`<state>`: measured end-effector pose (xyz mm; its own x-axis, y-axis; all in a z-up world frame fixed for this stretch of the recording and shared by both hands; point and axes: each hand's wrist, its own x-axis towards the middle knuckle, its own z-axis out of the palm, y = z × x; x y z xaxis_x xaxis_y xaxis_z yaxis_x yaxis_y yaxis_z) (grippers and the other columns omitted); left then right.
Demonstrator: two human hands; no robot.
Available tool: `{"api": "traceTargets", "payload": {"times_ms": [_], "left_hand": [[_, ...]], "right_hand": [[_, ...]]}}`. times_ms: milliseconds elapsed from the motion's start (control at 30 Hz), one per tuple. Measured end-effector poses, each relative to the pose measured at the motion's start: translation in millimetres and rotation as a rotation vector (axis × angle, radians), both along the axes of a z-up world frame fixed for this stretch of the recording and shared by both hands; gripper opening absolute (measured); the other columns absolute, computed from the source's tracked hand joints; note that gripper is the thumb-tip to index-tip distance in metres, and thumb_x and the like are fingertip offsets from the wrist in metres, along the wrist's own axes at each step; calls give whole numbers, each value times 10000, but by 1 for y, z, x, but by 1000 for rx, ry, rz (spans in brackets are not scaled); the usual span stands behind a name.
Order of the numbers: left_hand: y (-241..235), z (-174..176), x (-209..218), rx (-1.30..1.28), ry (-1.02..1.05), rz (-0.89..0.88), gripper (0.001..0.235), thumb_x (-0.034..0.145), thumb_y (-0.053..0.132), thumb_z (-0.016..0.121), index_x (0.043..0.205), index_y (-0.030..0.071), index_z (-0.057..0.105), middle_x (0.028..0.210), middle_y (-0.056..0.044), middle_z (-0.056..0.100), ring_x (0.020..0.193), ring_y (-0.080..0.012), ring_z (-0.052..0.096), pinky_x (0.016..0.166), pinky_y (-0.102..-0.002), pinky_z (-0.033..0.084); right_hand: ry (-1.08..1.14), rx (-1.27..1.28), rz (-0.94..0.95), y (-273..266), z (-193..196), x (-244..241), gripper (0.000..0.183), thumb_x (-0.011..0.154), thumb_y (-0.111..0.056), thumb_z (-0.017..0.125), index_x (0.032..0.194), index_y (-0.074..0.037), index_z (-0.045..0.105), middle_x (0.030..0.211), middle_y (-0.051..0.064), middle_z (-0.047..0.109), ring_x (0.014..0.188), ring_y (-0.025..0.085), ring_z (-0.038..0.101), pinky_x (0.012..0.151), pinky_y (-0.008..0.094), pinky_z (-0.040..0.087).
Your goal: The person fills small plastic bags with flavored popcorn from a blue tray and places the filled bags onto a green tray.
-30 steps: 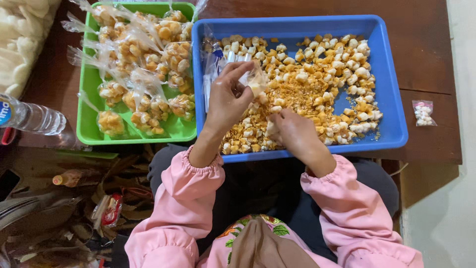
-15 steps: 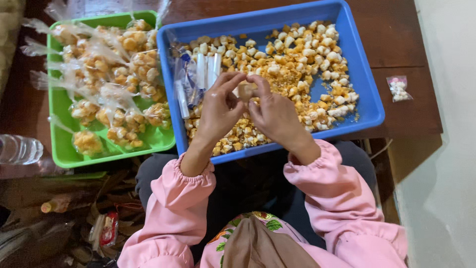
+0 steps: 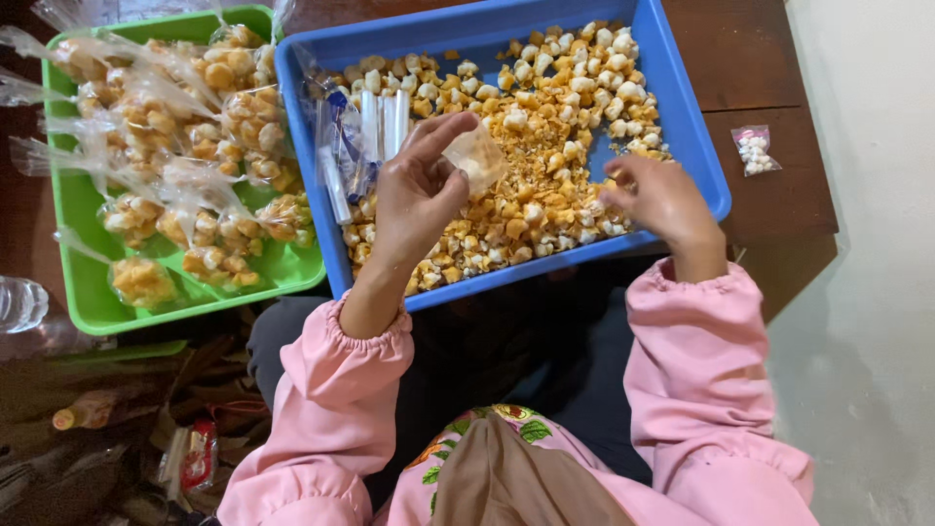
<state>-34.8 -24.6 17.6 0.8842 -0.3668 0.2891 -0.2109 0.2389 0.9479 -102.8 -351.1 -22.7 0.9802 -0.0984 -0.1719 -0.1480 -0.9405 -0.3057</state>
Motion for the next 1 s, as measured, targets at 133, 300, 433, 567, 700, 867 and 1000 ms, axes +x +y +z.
{"api": "traceTargets", "payload": {"times_ms": [133,300,433,567,700,867,1000], "left_hand": [[-5,-15,2,-27,19,12,557,852,-121,545,1393,3,603,1352,-177,592,667,-50,541,560,-186,468],[-9,-25,10,-76,7,37,583,847,-125,537,1405,28,604,1355,-124,600,704,-44,532,583,-201,445],[-9,-17,11,-55,41,55,576,844,-123,540,1399,19,603,1334,-151,614,695,-43,528,585,-179,448],[-3,-18,16,-25,56,93,567,845,-129,536,1393,5,602,1331,-169,613,674,-44,523,588,-168,450],[6,-7,19,20,100,164,524,879,-144,539,1366,30,625,1338,-150,618,679,-34,510,577,-157,455],[21,1,24,21,21,200,472,925,-93,554,1365,60,631,1298,-65,650,592,-22,350,539,-158,353],[24,0,26,24,-14,224,471,929,-89,532,1359,71,640,1275,-54,650,604,-25,322,582,-169,343]], "right_hand": [[305,-66,-38,31,-3,-3,745,821,-520,766,1457,-182,575,1319,279,648,1238,461,625,1058,570,468],[322,156,40,40,-24,15,818,797,-338,843,1497,-161,459,1319,396,521,1243,592,554,1089,595,435],[230,260,-27,58,-47,33,779,780,-439,839,1436,-262,458,1338,319,533,1262,513,565,1098,547,439],[-14,559,52,81,-23,42,783,834,-370,850,1496,-206,465,1427,297,545,1306,524,518,1100,571,414],[112,689,-145,90,61,30,532,1013,-77,610,1510,-239,507,1469,241,526,1188,394,651,920,461,582],[78,321,-130,38,27,23,311,966,-162,660,1277,-168,681,1287,31,705,1042,218,702,941,374,532],[-5,217,-53,10,-18,17,194,952,-147,705,1134,-109,758,1077,69,778,947,224,721,871,366,509]]}}
